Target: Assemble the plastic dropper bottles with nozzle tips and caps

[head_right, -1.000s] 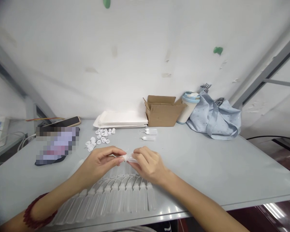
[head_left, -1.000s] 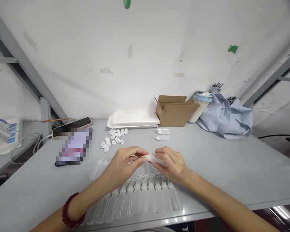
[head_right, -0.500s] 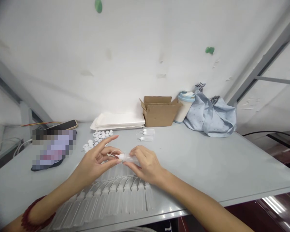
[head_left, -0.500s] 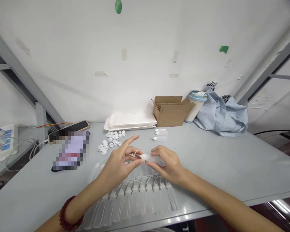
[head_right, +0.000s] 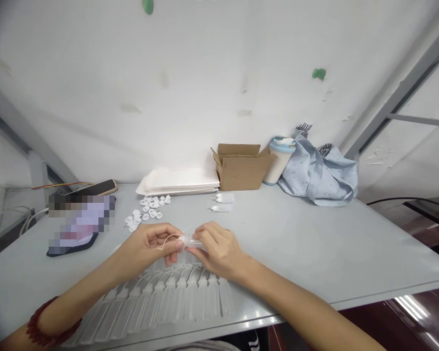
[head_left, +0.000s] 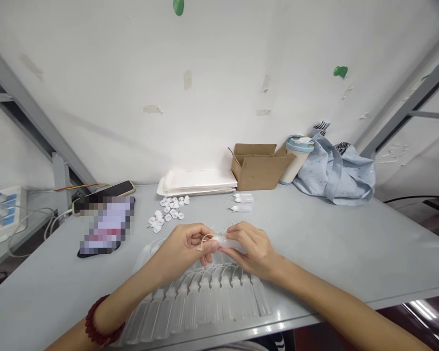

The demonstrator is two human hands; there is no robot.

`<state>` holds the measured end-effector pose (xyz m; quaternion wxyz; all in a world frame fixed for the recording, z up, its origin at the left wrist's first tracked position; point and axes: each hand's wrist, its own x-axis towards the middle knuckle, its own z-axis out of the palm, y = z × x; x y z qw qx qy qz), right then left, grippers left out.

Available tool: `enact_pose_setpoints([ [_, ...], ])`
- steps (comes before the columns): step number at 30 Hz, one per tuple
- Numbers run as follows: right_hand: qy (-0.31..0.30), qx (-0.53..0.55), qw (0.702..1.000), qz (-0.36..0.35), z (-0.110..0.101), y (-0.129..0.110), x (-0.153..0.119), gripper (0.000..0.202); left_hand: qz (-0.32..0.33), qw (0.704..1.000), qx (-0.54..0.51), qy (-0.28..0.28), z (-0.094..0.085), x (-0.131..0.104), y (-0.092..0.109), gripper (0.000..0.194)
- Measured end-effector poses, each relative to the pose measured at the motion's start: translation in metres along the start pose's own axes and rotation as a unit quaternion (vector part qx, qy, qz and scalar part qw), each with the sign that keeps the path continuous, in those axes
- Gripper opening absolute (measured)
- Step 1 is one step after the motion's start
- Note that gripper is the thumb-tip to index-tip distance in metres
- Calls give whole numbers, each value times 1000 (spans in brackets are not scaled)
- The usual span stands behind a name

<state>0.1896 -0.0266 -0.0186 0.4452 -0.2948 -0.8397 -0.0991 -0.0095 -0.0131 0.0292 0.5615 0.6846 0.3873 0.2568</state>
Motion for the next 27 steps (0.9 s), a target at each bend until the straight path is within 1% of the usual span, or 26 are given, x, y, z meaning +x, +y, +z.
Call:
enact_pose_setpoints([
  [5, -7, 7, 1000, 8, 0, 1, 0, 12, 76, 994, 76, 31, 2, -1, -4, 14],
  [7, -4, 13, 1000, 13, 0, 2, -1, 13, 94, 991, 91, 41, 1, 0, -5, 14],
  [9, 1, 11, 1000, 13, -1, 2, 0, 13, 82, 992, 82, 49, 0, 1, -5, 19],
  [12, 5, -6, 1000, 2, -2, 1, 2, 12, 29, 995, 76, 53, -1, 2, -7, 24],
  [15, 3, -20, 1000, -11, -2, 0, 3, 11, -8, 995, 98, 30, -2, 2, -7, 35],
  [18, 4, -28, 999, -20, -2, 1, 2, 10, -4, 997, 83, 3, -3, 3, -6, 35],
  [21, 10, -28, 999, -21, -2, 1, 1, 9, 32, 995, 89, 10, -2, 2, -4, 29],
  [23, 11, -24, 999, -19, -2, 1, 1, 8, 77, 989, 125, 31, -2, 2, -5, 26],
  [27, 6, -10, 1000, -14, -3, 2, 2, 9, 177, 964, 188, 68, -1, 2, -8, 18],
])
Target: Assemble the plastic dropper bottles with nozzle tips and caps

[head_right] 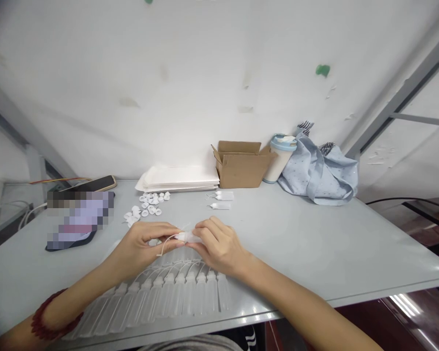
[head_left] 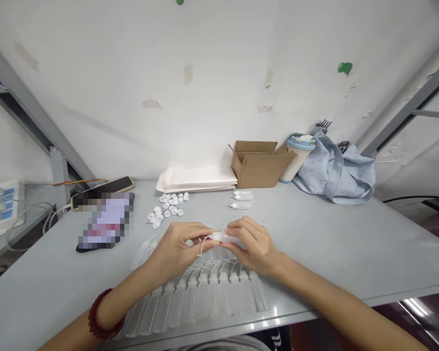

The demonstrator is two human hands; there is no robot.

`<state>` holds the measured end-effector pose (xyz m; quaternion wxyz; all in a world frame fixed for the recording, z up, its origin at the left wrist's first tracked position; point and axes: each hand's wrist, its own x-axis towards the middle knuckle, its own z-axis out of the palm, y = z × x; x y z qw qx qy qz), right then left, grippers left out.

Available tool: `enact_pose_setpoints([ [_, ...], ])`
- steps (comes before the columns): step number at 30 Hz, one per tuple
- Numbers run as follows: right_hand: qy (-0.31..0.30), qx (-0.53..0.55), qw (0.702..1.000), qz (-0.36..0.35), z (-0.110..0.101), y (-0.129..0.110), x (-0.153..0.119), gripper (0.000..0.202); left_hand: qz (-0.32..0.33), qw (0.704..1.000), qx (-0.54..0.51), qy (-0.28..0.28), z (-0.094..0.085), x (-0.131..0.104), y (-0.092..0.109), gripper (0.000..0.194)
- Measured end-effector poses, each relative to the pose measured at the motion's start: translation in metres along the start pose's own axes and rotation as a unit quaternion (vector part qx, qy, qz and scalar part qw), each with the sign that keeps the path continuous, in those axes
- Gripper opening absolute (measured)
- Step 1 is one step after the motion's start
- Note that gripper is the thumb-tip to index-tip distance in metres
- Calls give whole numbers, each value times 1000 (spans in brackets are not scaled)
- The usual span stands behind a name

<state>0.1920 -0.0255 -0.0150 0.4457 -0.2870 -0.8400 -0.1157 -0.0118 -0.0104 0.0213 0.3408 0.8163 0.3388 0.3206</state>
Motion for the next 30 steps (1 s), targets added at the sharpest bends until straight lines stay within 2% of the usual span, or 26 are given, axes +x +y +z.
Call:
enact_pose_setpoints([
  [2, -1, 6, 1000, 4, 0, 0, 0, 10, 18, 1000, 10, 8, 0, 0, 0, 15],
  [4, 0, 6, 1000, 7, 0, 0, 0, 11, 8, 1000, 16, 3, -1, 1, 2, 15],
  [9, 8, -23, 1000, -7, 0, -2, 1, 6, -69, 996, -5, -57, -2, 2, 6, 29],
  [13, 21, -49, 998, -24, -2, -4, 3, 7, -117, 987, -61, -94, 0, 0, 4, 35],
  [18, 39, -52, 998, -27, -3, -6, 5, 9, -128, 978, -123, -109, -2, 1, 6, 33],
  [24, 41, -40, 998, -23, -2, -7, 6, 12, -137, 977, -113, -116, -6, 2, 10, 33],
  [30, 25, -9, 999, -28, -2, -5, 6, 12, -115, 982, -107, -108, -5, 1, 9, 29],
])
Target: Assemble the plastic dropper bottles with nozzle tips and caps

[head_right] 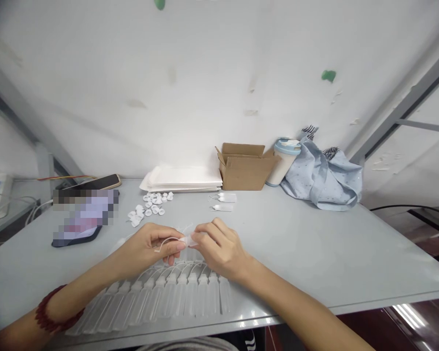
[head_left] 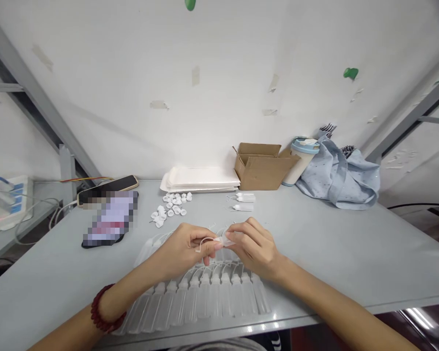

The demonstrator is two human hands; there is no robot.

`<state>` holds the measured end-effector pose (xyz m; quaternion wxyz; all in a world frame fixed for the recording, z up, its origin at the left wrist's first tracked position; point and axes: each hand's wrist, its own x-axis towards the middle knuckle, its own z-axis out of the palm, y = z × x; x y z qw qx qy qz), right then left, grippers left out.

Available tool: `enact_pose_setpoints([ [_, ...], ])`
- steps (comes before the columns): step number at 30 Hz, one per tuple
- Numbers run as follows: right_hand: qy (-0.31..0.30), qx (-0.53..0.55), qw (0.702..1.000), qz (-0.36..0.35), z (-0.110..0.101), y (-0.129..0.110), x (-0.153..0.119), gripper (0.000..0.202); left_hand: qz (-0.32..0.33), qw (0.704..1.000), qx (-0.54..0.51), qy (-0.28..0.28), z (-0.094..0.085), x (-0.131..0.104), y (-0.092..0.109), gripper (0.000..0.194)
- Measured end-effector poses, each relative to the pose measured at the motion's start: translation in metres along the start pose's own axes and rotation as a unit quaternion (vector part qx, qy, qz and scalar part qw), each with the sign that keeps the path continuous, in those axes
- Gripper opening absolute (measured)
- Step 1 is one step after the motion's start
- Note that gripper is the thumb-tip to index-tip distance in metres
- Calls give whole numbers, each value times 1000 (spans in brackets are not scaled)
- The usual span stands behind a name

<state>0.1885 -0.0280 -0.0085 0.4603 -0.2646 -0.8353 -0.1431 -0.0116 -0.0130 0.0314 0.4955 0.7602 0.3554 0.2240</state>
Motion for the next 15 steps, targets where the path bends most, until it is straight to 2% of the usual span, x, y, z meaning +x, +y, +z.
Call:
enact_pose_setpoints([
  [2, -9, 9, 1000, -1, 0, 1, -1, 11, 30, 998, 44, 17, 1, 0, -3, 27],
  [4, -23, 28, 999, 10, 0, 2, -2, 9, 93, 988, 113, 56, 3, 1, -9, 22],
  [7, -47, 90, 992, 78, 0, 2, -2, 11, 214, 946, 210, 123, 5, 1, -20, 16],
  [9, -65, 133, 979, 137, -1, 1, -1, 15, 255, 926, 239, 140, 5, 1, -24, 14],
  [12, -74, 155, 970, 170, -1, 0, -1, 17, 216, 941, 230, 123, 3, 1, -21, 12],
  [15, -58, 119, 985, 115, 2, 3, -3, 15, 128, 966, 210, 81, 0, 2, -13, 17],
])
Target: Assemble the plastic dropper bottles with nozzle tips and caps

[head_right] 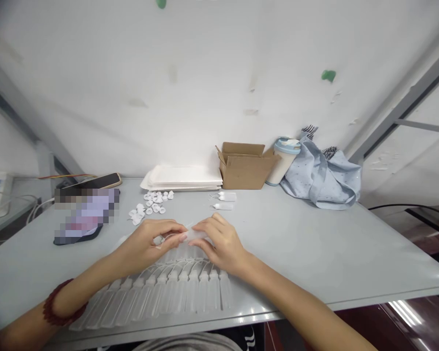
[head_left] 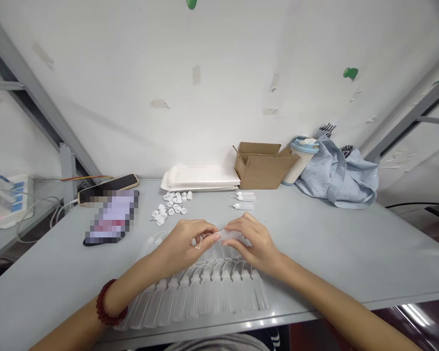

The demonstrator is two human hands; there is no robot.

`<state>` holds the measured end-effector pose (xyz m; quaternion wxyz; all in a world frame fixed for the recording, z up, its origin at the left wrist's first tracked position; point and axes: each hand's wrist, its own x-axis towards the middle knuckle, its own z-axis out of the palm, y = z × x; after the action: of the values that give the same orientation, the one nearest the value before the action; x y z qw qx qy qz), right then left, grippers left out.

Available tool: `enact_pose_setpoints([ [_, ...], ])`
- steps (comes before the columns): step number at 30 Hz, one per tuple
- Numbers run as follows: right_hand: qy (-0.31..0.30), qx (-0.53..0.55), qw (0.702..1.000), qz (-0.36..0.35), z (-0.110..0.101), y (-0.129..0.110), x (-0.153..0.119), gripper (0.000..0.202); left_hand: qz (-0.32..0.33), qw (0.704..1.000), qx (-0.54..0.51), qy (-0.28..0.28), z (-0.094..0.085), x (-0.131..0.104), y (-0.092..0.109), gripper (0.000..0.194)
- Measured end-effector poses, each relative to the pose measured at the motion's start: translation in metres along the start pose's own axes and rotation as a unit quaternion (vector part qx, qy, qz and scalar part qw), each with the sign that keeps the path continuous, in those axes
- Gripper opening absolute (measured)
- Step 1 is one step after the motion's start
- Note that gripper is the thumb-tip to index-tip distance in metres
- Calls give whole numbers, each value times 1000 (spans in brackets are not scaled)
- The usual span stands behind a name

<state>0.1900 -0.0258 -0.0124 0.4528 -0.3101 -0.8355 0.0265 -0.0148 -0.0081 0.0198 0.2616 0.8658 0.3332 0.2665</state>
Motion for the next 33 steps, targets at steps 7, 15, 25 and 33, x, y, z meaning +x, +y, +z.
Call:
enact_pose_setpoints([
  [7, 18, -49, 997, -60, 4, 4, -4, 17, -44, 995, -26, -81, -3, 1, 3, 32],
  [15, -25, 17, 1000, -6, 1, -1, -4, 19, 63, 997, 37, -9, 5, -3, -1, 36],
  [25, -106, 296, 881, 353, -8, -16, 7, 34, 175, 968, 175, 48, 13, -7, -7, 35],
  [33, -146, 505, 693, 493, -9, -11, 10, 49, 195, 964, 179, 24, 14, -7, -9, 26],
])
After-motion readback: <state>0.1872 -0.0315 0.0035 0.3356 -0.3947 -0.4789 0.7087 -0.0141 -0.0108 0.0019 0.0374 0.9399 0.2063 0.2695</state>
